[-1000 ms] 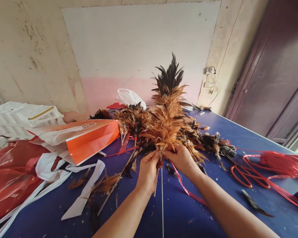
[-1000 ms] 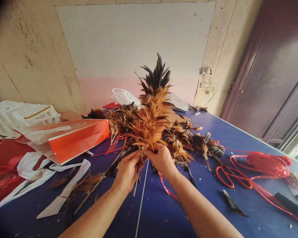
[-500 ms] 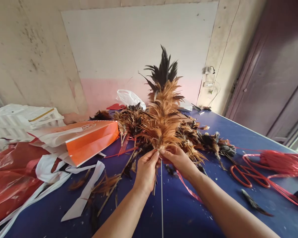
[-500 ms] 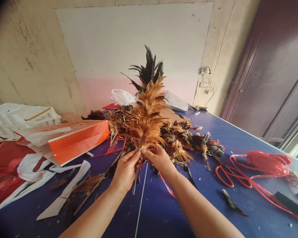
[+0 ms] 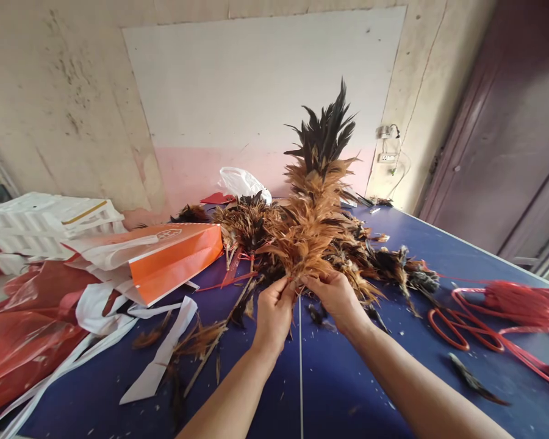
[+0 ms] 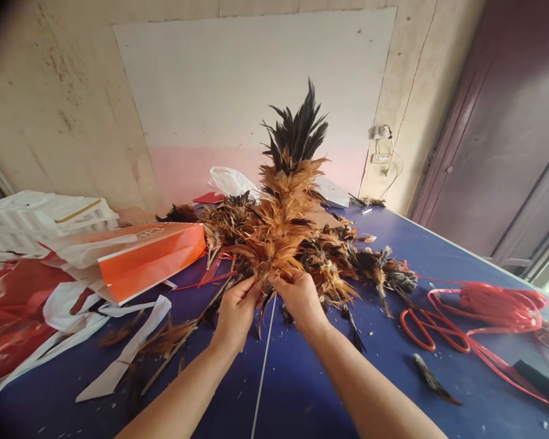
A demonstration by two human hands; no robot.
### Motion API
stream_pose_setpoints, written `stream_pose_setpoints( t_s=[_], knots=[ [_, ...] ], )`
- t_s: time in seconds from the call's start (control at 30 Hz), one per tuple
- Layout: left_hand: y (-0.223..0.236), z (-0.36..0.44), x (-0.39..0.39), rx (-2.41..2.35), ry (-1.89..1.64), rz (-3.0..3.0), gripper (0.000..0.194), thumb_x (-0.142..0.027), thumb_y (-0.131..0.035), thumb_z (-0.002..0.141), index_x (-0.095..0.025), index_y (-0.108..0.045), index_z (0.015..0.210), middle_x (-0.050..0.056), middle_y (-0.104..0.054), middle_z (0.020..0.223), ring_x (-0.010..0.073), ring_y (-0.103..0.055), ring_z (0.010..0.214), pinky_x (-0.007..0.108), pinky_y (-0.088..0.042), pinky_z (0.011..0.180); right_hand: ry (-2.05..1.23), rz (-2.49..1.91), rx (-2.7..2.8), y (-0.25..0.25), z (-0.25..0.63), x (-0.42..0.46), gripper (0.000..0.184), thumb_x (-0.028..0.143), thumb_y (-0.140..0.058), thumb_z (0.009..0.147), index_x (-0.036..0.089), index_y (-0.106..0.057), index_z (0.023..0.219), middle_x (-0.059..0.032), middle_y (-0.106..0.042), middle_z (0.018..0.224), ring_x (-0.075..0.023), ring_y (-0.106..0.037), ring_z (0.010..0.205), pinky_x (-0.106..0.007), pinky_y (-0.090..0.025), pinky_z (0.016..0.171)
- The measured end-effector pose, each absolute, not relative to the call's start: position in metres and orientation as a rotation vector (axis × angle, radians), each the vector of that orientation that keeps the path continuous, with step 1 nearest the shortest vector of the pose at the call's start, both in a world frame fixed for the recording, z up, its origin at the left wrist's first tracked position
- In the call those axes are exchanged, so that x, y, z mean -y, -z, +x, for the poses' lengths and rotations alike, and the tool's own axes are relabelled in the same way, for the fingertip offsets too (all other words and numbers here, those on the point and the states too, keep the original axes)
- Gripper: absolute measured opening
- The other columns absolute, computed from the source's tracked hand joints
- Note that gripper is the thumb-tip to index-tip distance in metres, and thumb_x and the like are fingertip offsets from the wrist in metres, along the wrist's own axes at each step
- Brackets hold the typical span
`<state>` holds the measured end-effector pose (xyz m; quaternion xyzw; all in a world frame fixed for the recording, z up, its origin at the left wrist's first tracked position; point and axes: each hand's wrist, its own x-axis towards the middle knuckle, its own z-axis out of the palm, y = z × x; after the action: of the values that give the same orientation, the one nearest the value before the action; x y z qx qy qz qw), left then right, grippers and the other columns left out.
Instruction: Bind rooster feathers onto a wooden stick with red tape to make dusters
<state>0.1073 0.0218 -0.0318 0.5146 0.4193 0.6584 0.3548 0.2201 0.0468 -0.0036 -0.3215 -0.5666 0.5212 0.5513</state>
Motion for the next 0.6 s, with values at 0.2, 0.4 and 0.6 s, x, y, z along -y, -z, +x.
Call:
stream_pose_setpoints(
  t_s=[0.2, 0.4, 0.6],
  knots=[
    [0.0336, 0.1051, -0.0206, -1.243, -1.708, 1.635, 0.032, -0.036, -0.051, 0.083, -0.016, -0.067, 0.104, 0.005, -0.068, 0.086, 0.0183, -0.059, 0.079, 0.026, -0.044, 0.072, -1.165, -0.825, 1.350, 0.0092, 0.2190, -0.0485, 0.017, 0.031, -0.069, 0.064, 0.015, -0.063, 0.064, 0.0007, -0.061, 0.064, -0.0124, -0.053, 0.063, -0.024, -0.042, 0.067],
    [0.0329, 0.1029, -0.0198, -1.314, -1.742, 1.751, 0.029, -0.036, -0.050, 0.084, -0.016, -0.068, 0.096, 0.005, -0.068, 0.082, 0.0177, -0.060, 0.076, 0.026, -0.045, 0.070, -1.194, -0.831, 1.354, 0.0058, 0.2190, -0.0443, 0.017, 0.033, -0.068, 0.065, 0.016, -0.064, 0.066, 0.0010, -0.061, 0.064, -0.0131, -0.054, 0.064, -0.024, -0.042, 0.068],
    [0.0383, 0.1011, -0.0239, -1.366, -1.773, 1.801, 0.027, -0.029, -0.045, 0.087, -0.016, -0.066, 0.095, 0.005, -0.066, 0.080, 0.0165, -0.059, 0.074, 0.025, -0.044, 0.069, -1.197, -0.777, 1.400, 0.0087, 0.2175, -0.0447, 0.027, 0.034, -0.067, 0.067, 0.016, -0.067, 0.088, -0.0036, -0.066, 0.080, -0.0186, -0.058, 0.080, -0.030, -0.043, 0.080]
  ],
)
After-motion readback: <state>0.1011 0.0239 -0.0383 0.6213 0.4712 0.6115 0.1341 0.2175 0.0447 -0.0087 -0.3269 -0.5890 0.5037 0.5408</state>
